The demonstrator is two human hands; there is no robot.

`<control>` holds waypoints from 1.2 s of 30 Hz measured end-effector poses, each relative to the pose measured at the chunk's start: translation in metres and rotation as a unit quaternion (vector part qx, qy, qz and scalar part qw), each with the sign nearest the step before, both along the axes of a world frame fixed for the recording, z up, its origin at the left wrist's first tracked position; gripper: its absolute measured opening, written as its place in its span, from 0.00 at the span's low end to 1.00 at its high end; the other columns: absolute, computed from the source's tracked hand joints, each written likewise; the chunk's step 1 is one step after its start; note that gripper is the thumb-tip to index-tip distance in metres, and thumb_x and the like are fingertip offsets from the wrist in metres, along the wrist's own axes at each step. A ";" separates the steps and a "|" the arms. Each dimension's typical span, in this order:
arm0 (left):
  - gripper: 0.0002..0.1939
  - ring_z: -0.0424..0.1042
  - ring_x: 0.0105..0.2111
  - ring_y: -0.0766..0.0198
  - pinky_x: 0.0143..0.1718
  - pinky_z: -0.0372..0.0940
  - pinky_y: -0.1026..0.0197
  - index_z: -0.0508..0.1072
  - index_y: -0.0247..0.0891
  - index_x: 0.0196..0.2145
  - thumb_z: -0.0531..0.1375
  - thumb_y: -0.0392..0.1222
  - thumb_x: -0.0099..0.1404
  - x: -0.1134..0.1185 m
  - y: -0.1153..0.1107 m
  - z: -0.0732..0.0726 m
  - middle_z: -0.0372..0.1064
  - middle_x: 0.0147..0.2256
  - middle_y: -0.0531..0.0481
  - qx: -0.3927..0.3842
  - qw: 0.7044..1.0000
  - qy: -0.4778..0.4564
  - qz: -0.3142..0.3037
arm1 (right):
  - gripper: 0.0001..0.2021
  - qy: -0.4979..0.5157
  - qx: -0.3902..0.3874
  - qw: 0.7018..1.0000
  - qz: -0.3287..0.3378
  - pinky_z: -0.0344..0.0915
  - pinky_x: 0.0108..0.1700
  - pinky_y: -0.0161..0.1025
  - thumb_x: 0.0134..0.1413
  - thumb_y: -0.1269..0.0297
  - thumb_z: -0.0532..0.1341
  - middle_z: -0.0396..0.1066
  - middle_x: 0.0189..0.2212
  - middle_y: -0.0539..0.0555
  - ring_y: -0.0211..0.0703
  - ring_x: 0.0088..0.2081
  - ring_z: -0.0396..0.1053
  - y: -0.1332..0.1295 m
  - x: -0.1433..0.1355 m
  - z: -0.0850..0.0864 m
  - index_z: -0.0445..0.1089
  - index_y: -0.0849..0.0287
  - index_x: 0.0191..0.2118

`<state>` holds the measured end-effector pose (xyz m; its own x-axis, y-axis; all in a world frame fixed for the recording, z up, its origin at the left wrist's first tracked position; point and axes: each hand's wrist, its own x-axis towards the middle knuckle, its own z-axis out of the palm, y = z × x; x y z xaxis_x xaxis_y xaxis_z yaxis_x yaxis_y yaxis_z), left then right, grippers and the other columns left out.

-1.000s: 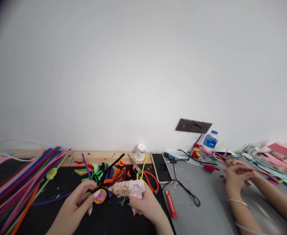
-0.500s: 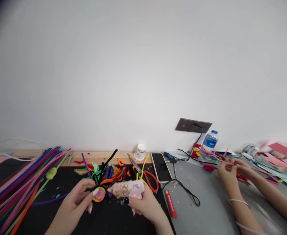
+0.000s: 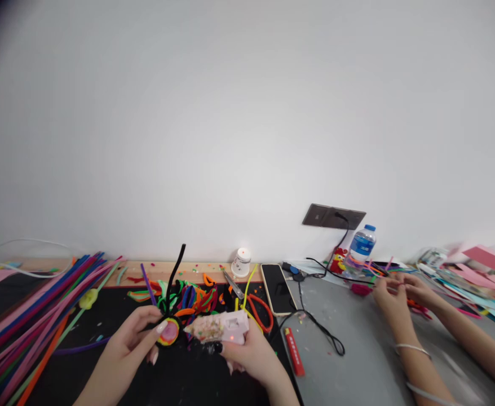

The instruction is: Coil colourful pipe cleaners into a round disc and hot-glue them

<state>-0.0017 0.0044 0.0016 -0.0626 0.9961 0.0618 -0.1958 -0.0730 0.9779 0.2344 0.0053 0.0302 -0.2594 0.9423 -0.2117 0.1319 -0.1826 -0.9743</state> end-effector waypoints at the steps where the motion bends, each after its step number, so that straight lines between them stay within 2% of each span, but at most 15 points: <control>1: 0.16 0.64 0.13 0.74 0.14 0.60 0.67 0.64 0.41 0.36 0.63 0.50 0.55 0.000 0.001 0.000 0.66 0.31 0.57 -0.002 1.000 -0.003 0.003 | 0.20 0.000 -0.001 1.000 0.006 0.47 0.14 0.25 0.36 0.62 0.68 0.61 0.15 0.41 0.26 0.14 0.52 0.000 0.000 0.001 0.62 0.62 0.36; 10: 0.16 0.63 0.12 0.74 0.13 0.59 0.68 0.64 0.40 0.35 0.64 0.49 0.53 0.004 -0.001 0.009 0.67 0.28 0.58 -0.010 0.999 -0.030 0.017 | 0.16 -0.015 0.000 0.999 0.029 0.46 0.14 0.25 0.39 0.61 0.67 0.61 0.15 0.41 0.26 0.13 0.51 -0.002 -0.002 0.008 0.64 0.62 0.34; 21: 0.17 0.63 0.12 0.74 0.13 0.59 0.68 0.64 0.40 0.35 0.64 0.50 0.53 0.002 0.000 0.008 0.67 0.29 0.57 -0.011 0.999 -0.031 0.001 | 0.16 -0.005 0.003 0.999 0.032 0.46 0.15 0.26 0.39 0.62 0.66 0.60 0.13 0.40 0.27 0.13 0.51 -0.002 -0.005 0.015 0.65 0.62 0.35; 36: 0.15 0.62 0.12 0.74 0.14 0.57 0.68 0.65 0.40 0.33 0.63 0.50 0.54 0.005 -0.002 0.008 0.68 0.29 0.56 -0.014 0.999 0.011 -0.036 | 0.17 -0.003 0.008 1.000 0.013 0.45 0.14 0.26 0.41 0.63 0.63 0.59 0.13 0.39 0.26 0.12 0.51 -0.002 -0.002 0.004 0.62 0.63 0.39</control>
